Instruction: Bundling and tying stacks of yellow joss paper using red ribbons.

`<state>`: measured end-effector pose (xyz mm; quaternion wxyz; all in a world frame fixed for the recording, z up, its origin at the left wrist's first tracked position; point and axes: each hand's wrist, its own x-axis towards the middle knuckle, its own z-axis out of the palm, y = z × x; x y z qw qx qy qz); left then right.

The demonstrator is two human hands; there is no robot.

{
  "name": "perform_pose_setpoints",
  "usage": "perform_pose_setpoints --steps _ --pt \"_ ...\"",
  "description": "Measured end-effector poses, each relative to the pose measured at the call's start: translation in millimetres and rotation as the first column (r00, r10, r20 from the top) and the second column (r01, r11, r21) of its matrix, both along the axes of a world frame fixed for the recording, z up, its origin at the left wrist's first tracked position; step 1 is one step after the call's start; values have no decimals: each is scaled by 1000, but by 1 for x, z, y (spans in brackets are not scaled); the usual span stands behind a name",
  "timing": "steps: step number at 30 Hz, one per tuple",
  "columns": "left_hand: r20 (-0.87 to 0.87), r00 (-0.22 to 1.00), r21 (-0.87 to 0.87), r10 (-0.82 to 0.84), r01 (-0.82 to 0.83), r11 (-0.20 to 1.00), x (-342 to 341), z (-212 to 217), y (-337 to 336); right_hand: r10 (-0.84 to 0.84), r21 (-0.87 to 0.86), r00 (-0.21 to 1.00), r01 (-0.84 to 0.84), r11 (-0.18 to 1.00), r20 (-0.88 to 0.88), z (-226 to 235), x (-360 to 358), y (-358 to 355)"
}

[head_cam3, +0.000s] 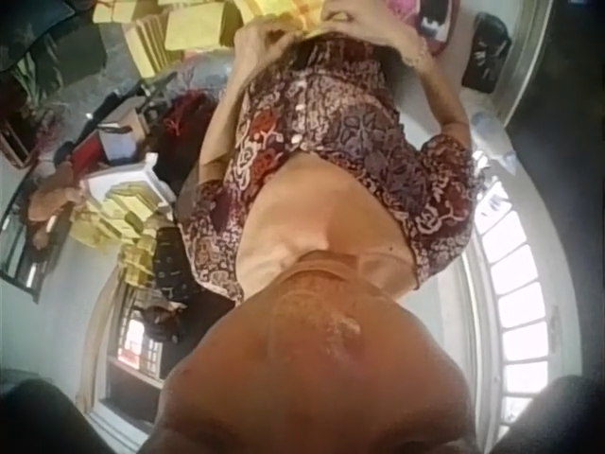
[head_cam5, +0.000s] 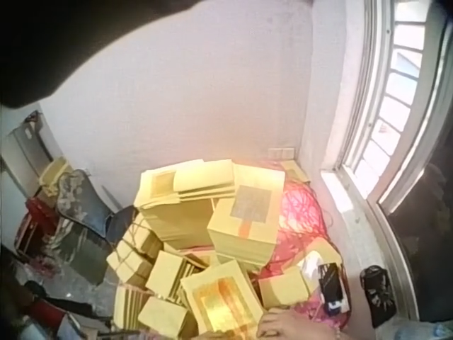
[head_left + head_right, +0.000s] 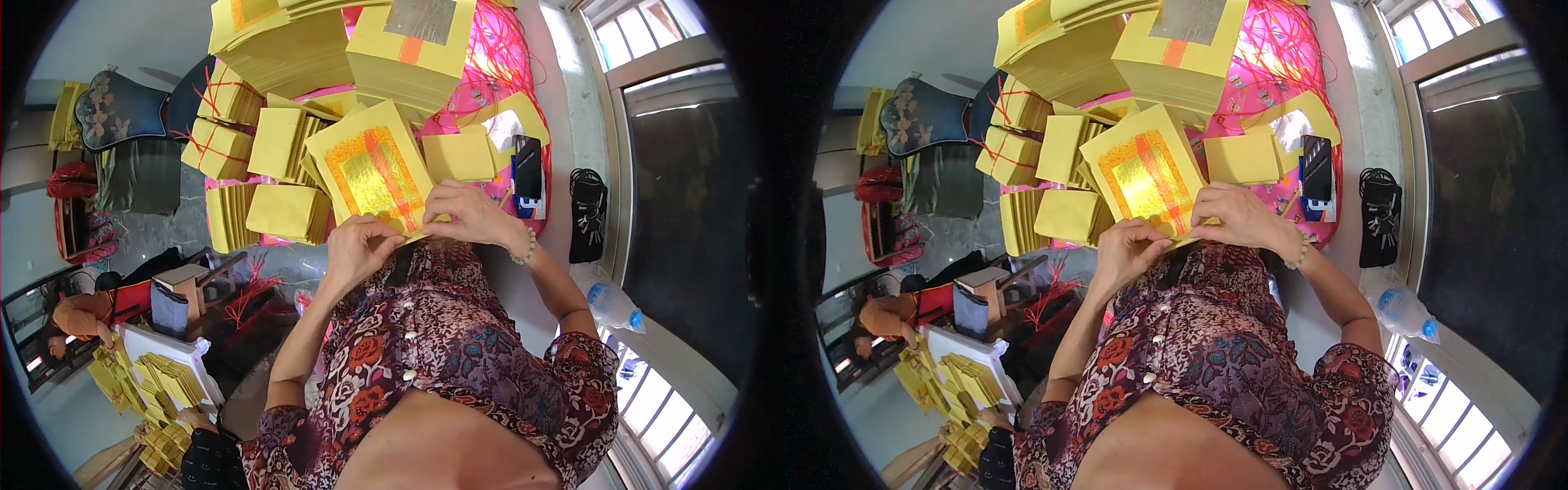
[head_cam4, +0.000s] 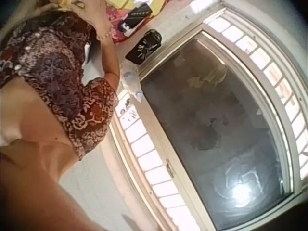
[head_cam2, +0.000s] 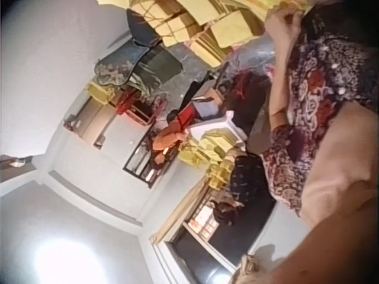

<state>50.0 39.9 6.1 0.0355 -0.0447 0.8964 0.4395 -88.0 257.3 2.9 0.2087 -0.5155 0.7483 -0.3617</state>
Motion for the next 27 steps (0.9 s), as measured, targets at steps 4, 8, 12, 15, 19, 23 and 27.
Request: perform_pose_setpoints --steps 4,8,12,15,19,23,27 --pt "119 993 98 24 -35 995 -4 7 -2 4 5 1000 -4 1000 11 1 -2 -1" --pt "159 986 202 51 -83 976 -2 1 -3 7 37 1000 -8 999 29 3 -2 -3" --pt "152 987 198 57 -87 976 -3 0 -3 8 49 999 -10 999 45 3 -2 -3" --pt "222 972 168 72 -111 980 -4 0 -4 8 62 999 -11 998 48 4 -3 -3" --pt "235 969 166 73 -114 979 -4 -3 -3 5 59 999 -8 998 49 3 -3 -2" --pt "227 970 134 89 -122 983 -4 2 -3 6 27 1000 -6 1000 -5 9 1 -4" --pt "198 971 115 131 -156 981 -5 5 -2 -1 -45 985 -7 999 -174 5 5 -7"
